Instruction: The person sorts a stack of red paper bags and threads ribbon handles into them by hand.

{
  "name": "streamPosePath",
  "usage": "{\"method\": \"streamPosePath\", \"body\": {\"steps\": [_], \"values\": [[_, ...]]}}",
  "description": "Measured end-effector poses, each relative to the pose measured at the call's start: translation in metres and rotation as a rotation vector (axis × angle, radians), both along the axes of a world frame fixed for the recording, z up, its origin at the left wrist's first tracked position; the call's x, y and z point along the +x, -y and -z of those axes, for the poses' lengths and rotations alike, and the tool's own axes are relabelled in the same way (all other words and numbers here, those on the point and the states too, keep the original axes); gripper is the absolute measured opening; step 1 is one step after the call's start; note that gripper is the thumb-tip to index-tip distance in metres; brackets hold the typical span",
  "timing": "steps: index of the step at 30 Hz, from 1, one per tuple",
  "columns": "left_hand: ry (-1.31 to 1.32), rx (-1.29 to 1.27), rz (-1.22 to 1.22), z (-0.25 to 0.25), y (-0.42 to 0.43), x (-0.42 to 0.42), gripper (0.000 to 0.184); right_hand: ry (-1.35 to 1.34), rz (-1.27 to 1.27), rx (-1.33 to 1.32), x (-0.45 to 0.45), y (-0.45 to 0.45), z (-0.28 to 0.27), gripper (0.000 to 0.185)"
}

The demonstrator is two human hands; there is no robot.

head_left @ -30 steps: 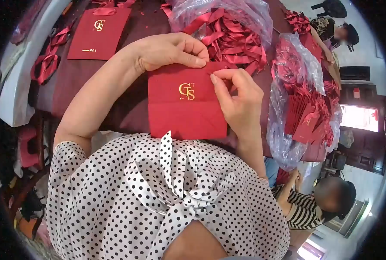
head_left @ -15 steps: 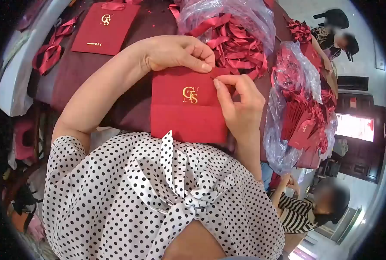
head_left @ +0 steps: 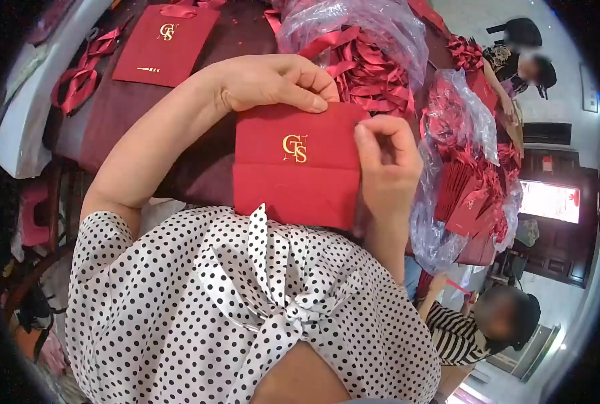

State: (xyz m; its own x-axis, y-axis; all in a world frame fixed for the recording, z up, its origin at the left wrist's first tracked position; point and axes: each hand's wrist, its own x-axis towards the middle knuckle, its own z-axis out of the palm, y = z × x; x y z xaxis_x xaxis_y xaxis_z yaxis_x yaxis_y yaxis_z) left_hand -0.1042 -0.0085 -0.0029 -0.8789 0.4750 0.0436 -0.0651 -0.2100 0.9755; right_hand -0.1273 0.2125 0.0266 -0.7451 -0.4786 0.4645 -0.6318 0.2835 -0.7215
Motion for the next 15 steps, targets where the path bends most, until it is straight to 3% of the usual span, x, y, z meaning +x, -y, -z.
{"method": "streamPosePath", "body": {"steps": [2,4,6,9,11,15], "values": [[0.006,0.013,-0.011,-0.005,0.000,0.003,0.012,0.028,-0.050,-0.036,-0.001,-0.002,0.004,0.010],[0.011,0.026,-0.022,-0.006,0.000,0.003,0.012,-0.115,-0.086,0.083,0.005,-0.001,-0.003,0.010],[-0.016,-0.003,-0.014,-0.004,0.002,0.002,0.013,-0.047,-0.105,0.046,0.008,0.001,-0.002,0.011],[0.019,-0.056,-0.066,-0.003,0.003,0.003,0.015,-0.232,-0.038,0.140,0.009,0.004,-0.004,0.011],[0.005,-0.083,-0.084,-0.002,0.002,0.003,0.016,-0.504,-0.028,0.229,0.005,0.005,-0.003,0.012],[0.027,-0.172,-0.152,-0.009,-0.002,0.007,0.019,-0.473,-0.088,0.249,-0.001,0.009,-0.005,0.013]]}}
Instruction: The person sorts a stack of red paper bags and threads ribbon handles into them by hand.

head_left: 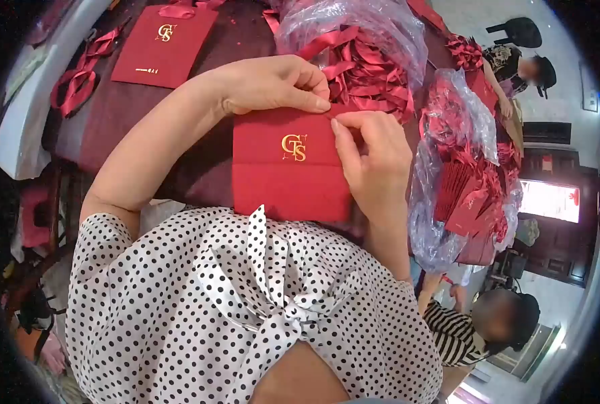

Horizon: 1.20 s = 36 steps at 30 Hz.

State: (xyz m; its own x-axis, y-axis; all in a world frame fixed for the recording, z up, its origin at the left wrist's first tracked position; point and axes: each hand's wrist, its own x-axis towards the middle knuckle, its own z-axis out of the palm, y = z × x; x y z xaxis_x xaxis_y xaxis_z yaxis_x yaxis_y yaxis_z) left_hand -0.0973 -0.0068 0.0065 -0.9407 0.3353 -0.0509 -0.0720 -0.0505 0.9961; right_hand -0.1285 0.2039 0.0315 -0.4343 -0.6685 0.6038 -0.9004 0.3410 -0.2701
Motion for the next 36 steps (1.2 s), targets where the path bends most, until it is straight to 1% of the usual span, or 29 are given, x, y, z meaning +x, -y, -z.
{"method": "streamPosePath", "body": {"steps": [2,3,5,7,8,10,12,14,16,17,18,20,21,23,24,26,27,28,29,30,32,33,35,36], "values": [[-0.008,-0.026,-0.014,0.003,-0.001,-0.001,0.019,0.019,-0.039,0.097,-0.001,0.002,-0.004,0.013],[-0.016,-0.054,-0.027,0.005,-0.002,-0.002,0.019,0.018,-0.041,0.098,-0.002,0.002,-0.005,0.013],[-0.031,-0.057,-0.035,0.005,-0.004,-0.001,0.018,0.147,-0.058,0.147,-0.004,0.002,-0.006,0.013],[-0.047,-0.060,-0.040,0.007,-0.006,0.000,0.017,0.178,-0.069,0.156,-0.004,0.003,-0.010,0.012],[-0.084,-0.103,-0.064,0.008,-0.007,0.000,0.016,0.209,-0.078,0.160,-0.004,0.004,-0.012,0.012],[-0.149,-0.166,-0.098,0.010,-0.009,0.000,0.015,0.190,-0.092,0.183,-0.006,0.004,-0.015,0.012],[-0.159,-0.168,-0.114,0.009,-0.010,0.000,0.015,0.170,-0.107,0.205,-0.008,0.005,-0.017,0.012],[-0.175,-0.170,-0.117,0.012,-0.009,0.000,0.016,0.236,-0.113,0.218,-0.008,0.005,-0.018,0.012],[-0.218,-0.244,-0.128,0.009,-0.011,0.002,0.017,0.242,-0.117,0.227,-0.009,0.005,-0.020,0.012],[-0.263,-0.356,-0.107,0.005,-0.011,0.003,0.015,0.258,-0.116,0.240,-0.009,0.004,-0.020,0.012],[-0.279,-0.363,-0.121,0.003,-0.012,0.004,0.015,0.249,-0.115,0.236,-0.010,0.003,-0.019,0.012],[-0.331,-0.408,-0.149,0.007,-0.014,0.004,0.017,0.118,-0.130,0.249,-0.011,0.004,-0.015,0.009],[-0.342,-0.461,-0.181,0.009,-0.016,0.005,0.018,0.000,-0.109,0.307,-0.006,0.006,-0.015,0.009],[-0.369,-0.569,-0.224,0.002,-0.019,0.008,0.020,-0.227,-0.118,0.568,0.000,0.008,-0.016,0.007],[-0.405,-0.597,-0.270,0.003,-0.019,0.009,0.019,-0.278,-0.109,0.603,0.003,0.013,-0.017,0.007],[-0.435,-0.638,-0.337,0.003,-0.020,0.010,0.016,-0.331,-0.102,0.582,0.000,0.017,-0.015,0.009],[-0.481,-0.673,-0.348,0.006,-0.021,0.010,0.014,-0.344,-0.099,0.612,0.001,0.016,-0.020,0.008],[-0.524,-0.707,-0.365,0.009,-0.022,0.010,0.011,-0.330,-0.108,0.583,-0.001,0.017,-0.018,0.008],[-0.565,-0.737,-0.370,0.009,-0.023,0.012,0.010,-0.313,-0.121,0.553,-0.005,0.017,-0.013,0.008],[-0.584,-0.764,-0.380,0.011,-0.024,0.012,0.010,-0.192,-0.114,0.471,-0.010,0.017,-0.010,0.006],[-0.644,-0.819,-0.426,0.008,-0.029,0.014,0.010,0.352,-0.125,0.286,-0.024,0.016,-0.018,0.008],[-0.681,-0.866,-0.468,0.003,-0.032,0.016,0.010,0.536,-0.071,0.271,-0.029,0.015,-0.026,0.013],[-0.720,-0.910,-0.528,0.003,-0.034,0.018,0.011,0.558,-0.052,0.202,-0.027,0.015,-0.019,0.015],[-0.733,-0.913,-0.536,0.004,-0.034,0.018,0.011,0.562,-0.036,0.159,-0.022,0.017,-0.010,0.012]]}}
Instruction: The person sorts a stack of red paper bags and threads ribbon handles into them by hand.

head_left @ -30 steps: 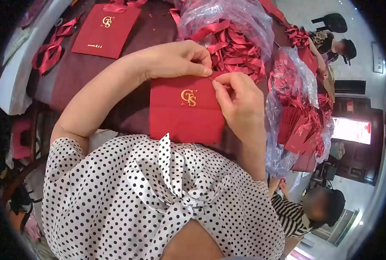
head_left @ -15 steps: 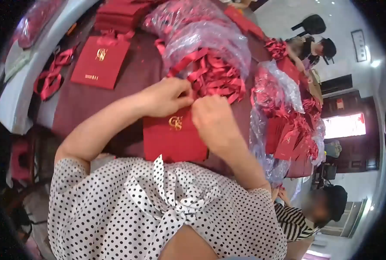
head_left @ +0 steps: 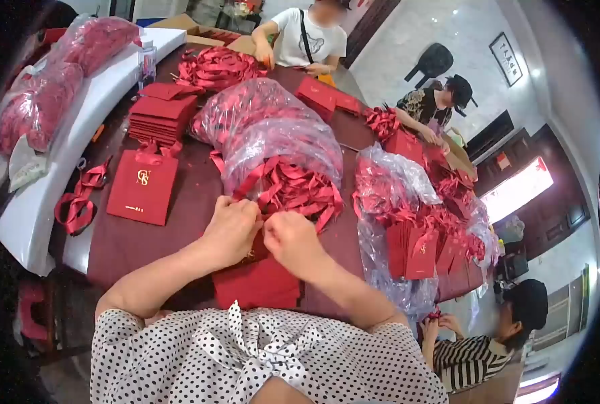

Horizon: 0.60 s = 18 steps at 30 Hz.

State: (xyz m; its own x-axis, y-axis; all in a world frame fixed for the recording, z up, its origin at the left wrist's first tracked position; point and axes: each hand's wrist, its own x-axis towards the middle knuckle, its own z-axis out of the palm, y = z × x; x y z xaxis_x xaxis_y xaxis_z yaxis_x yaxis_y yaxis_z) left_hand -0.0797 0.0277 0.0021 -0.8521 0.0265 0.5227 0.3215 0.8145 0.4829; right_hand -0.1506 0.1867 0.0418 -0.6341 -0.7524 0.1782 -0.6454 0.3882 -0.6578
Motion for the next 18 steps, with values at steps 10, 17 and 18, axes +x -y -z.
{"method": "streamPosePath", "body": {"steps": [10,17,18], "values": [[-0.036,0.243,-0.109,-0.005,0.000,-0.006,0.009,-0.206,-0.011,-0.170,-0.007,0.016,0.001,0.011],[0.237,0.493,0.098,-0.013,0.012,-0.004,0.017,-0.296,-0.052,-0.148,0.000,0.003,0.008,0.016],[0.232,0.498,0.097,-0.012,0.014,-0.005,0.017,-0.240,-0.047,-0.127,0.001,0.000,0.002,0.018]]}}
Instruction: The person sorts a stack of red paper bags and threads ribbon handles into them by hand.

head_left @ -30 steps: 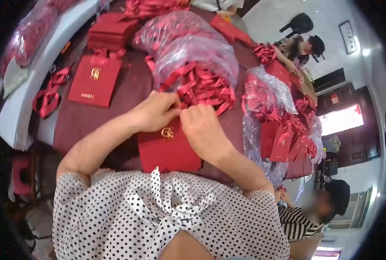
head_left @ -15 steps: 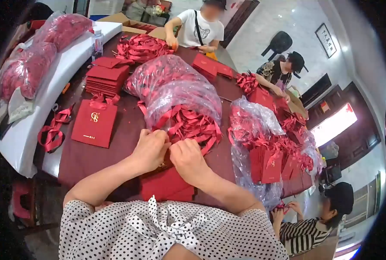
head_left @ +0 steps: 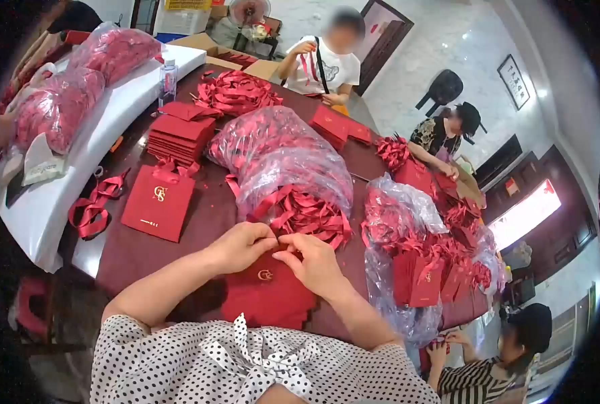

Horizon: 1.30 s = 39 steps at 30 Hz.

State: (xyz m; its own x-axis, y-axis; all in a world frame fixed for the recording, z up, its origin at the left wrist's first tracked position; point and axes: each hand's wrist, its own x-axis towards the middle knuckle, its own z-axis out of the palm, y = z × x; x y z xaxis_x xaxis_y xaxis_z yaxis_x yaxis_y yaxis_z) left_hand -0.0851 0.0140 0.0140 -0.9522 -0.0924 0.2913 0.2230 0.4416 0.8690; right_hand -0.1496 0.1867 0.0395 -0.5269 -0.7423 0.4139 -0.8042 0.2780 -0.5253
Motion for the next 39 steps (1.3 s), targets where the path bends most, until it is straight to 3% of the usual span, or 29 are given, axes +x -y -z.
{"method": "streamPosePath", "body": {"steps": [1,2,3,5,7,12,15,18,20,21,22,24,25,27,28,30,31,35,36,39], "values": [[0.041,0.041,0.064,0.001,0.002,-0.001,0.017,0.058,0.005,0.023,-0.001,-0.003,-0.003,0.020],[0.087,0.080,0.129,0.003,0.004,-0.002,0.016,-0.100,-0.044,0.022,-0.006,-0.005,0.001,0.024],[0.136,0.120,0.196,0.004,0.006,-0.002,0.016,-0.094,-0.044,0.026,-0.007,-0.007,0.000,0.024],[0.128,0.372,0.347,0.007,0.008,-0.005,0.011,-0.073,-0.081,0.021,-0.003,-0.012,-0.003,0.023],[0.160,0.144,0.471,-0.008,0.016,-0.003,0.012,-0.108,-0.078,0.010,0.005,-0.014,0.001,0.021],[0.137,-0.050,0.578,0.003,0.024,-0.021,0.009,-0.170,-0.116,-0.026,-0.006,-0.008,0.002,0.021],[-0.151,-0.253,0.454,-0.004,0.022,-0.017,0.007,0.010,-0.097,0.041,0.001,-0.011,0.000,0.027],[-0.314,-0.746,0.184,-0.028,0.034,-0.004,0.004,0.029,-0.002,0.091,-0.005,-0.017,0.008,0.037],[-0.359,-0.592,-0.035,-0.029,0.057,-0.002,0.007,0.117,0.044,0.089,-0.006,-0.023,0.003,0.035],[-0.242,-0.481,-0.210,-0.032,0.055,0.002,0.010,0.150,0.042,0.029,-0.007,-0.024,0.005,0.035],[-0.234,-0.523,-0.188,-0.021,0.066,-0.004,0.014,0.138,0.034,0.028,-0.007,-0.026,0.005,0.033],[-0.248,-0.640,-0.415,-0.010,0.043,0.000,0.018,0.179,0.059,0.009,-0.008,-0.026,0.009,0.030],[-0.284,-0.524,-0.370,-0.012,0.032,0.000,0.018,0.206,0.080,0.019,-0.008,-0.027,0.007,0.030],[-0.220,-0.357,-0.018,-0.023,0.021,0.008,0.017,0.198,0.108,0.009,-0.008,-0.028,0.010,0.029],[-0.151,-0.380,0.155,-0.026,0.021,0.011,0.019,0.175,0.111,-0.005,-0.009,-0.029,0.011,0.029],[-0.018,-0.527,0.253,-0.013,0.019,0.012,0.024,0.177,0.137,0.015,-0.009,-0.033,0.010,0.031],[0.056,-0.446,0.324,-0.007,0.021,0.006,0.025,0.178,0.142,0.022,-0.010,-0.036,0.011,0.031],[-0.017,-0.169,0.279,-0.002,0.018,0.004,0.022,0.266,0.139,-0.034,-0.017,-0.069,0.007,0.042],[-0.017,-0.165,0.279,0.000,0.018,0.003,0.022,0.316,0.206,-0.006,-0.014,-0.081,0.000,0.041],[0.097,-0.107,0.253,0.007,0.019,0.000,0.022,0.410,0.009,-0.300,-0.004,-0.132,-0.014,0.027]]}}
